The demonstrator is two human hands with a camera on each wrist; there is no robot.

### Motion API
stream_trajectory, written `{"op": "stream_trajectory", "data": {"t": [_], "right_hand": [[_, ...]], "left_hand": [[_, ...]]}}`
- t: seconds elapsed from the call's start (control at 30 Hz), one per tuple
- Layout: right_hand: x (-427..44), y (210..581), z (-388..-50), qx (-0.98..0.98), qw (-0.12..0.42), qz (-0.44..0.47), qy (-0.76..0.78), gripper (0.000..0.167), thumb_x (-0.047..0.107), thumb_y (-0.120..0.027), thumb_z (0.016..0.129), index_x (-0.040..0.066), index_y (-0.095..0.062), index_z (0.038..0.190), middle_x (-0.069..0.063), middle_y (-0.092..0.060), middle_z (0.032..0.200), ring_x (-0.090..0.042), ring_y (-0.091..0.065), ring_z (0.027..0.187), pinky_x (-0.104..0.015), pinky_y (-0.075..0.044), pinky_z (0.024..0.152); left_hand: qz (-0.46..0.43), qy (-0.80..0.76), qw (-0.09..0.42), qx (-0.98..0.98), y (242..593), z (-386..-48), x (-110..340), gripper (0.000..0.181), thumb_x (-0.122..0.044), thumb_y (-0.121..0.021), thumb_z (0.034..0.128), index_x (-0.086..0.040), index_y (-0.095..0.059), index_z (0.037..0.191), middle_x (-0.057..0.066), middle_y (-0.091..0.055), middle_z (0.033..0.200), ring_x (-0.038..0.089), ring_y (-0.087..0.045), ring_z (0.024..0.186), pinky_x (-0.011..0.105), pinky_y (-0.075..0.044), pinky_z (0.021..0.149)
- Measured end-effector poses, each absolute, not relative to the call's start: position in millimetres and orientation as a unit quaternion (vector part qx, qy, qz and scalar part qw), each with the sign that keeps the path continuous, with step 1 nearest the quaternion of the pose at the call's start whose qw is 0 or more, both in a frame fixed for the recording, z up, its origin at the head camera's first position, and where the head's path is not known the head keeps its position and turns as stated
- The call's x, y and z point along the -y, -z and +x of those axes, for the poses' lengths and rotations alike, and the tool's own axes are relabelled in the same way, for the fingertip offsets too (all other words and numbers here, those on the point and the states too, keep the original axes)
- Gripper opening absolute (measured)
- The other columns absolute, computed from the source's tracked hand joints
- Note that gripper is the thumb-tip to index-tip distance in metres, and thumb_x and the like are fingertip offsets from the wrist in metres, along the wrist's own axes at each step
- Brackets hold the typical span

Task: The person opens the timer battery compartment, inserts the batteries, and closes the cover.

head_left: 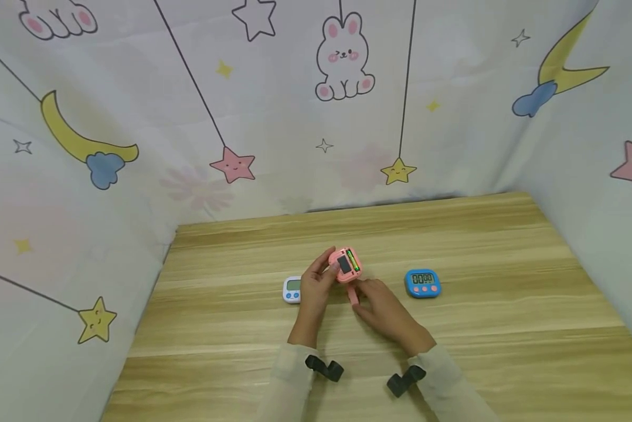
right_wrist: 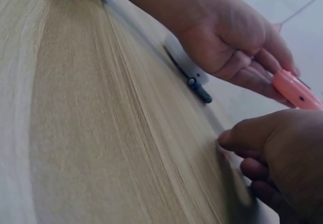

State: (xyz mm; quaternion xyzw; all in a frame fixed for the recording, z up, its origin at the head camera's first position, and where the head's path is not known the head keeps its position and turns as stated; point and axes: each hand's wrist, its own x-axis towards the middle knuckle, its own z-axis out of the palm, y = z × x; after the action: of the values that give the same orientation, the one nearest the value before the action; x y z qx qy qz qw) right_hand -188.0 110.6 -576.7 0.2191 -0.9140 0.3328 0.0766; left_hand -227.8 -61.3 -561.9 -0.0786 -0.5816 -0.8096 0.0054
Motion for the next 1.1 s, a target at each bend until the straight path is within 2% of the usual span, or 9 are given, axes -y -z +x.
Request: {"op": "stream_trajectory", "data": {"t": [0.13,0.27,0.57,0.83,0.93,1.1], "right_hand": [[-112,576,-189,0.903,0.085,0.201,-0.369,0.032,0.011,-0.071,0.089,0.009,-0.064,0.120,0.004,-0.063,0.095,-0.012,-0.057,0.090,-0.034,-0.051,0.080],[-112,575,-190,0.898,0.095,0.189,-0.386,0.025,0.012,-0.069,0.091,0.011,-0.066,0.116,0.006,-0.064,0.092,-0.009,-0.059,0.086,-0.033,-0.052,0.077],[-115,568,-190,0.884,0.080,0.113,-0.447,0.029,0.017,-0.065,0.095,0.010,-0.063,0.124,0.003,-0.066,0.095,-0.010,-0.062,0.088,-0.031,-0.055,0.079],[-120,563,-191,0.831,0.104,0.075,-0.541,0.035,0.011,-0.063,0.096,0.012,-0.056,0.130,-0.002,-0.064,0.099,-0.015,-0.062,0.087,-0.030,-0.055,0.077],[-121,560,-191,0.804,0.104,0.061,-0.583,0.034,0.009,-0.063,0.096,0.009,-0.054,0.129,-0.005,-0.062,0.102,-0.018,-0.061,0.089,-0.027,-0.054,0.076],[-122,557,-192,0.778,0.111,0.042,-0.617,0.028,0.014,-0.065,0.095,0.007,-0.058,0.121,-0.008,-0.062,0.106,-0.020,-0.061,0.092,-0.024,-0.053,0.077]], "left_hand": [[-0.083,0.810,0.007,0.580,563,-228,61,0.043,-0.011,-0.065,0.0947,-0.005,-0.057,0.136,0.016,-0.058,0.132,0.017,-0.065,0.104,0.024,-0.055,0.080],[-0.088,0.809,0.009,0.581,563,-229,61,0.043,-0.012,-0.065,0.0947,-0.005,-0.057,0.136,0.017,-0.058,0.132,0.017,-0.065,0.103,0.025,-0.055,0.080],[-0.084,0.808,0.007,0.583,564,-230,60,0.043,-0.018,-0.068,0.0933,-0.007,-0.059,0.134,0.015,-0.060,0.131,0.019,-0.066,0.103,0.026,-0.056,0.079],[-0.062,0.805,-0.019,0.590,561,-230,60,0.041,-0.008,-0.064,0.0946,-0.006,-0.058,0.135,0.012,-0.060,0.131,0.015,-0.064,0.104,0.026,-0.056,0.080],[-0.066,0.801,-0.026,0.595,553,-226,61,0.042,-0.008,-0.064,0.0947,-0.005,-0.057,0.136,0.012,-0.060,0.131,0.015,-0.064,0.105,0.027,-0.056,0.081],[-0.077,0.797,-0.032,0.598,538,-218,62,0.041,-0.009,-0.063,0.0954,-0.003,-0.057,0.135,0.013,-0.058,0.134,0.017,-0.064,0.107,0.027,-0.055,0.083]]}}
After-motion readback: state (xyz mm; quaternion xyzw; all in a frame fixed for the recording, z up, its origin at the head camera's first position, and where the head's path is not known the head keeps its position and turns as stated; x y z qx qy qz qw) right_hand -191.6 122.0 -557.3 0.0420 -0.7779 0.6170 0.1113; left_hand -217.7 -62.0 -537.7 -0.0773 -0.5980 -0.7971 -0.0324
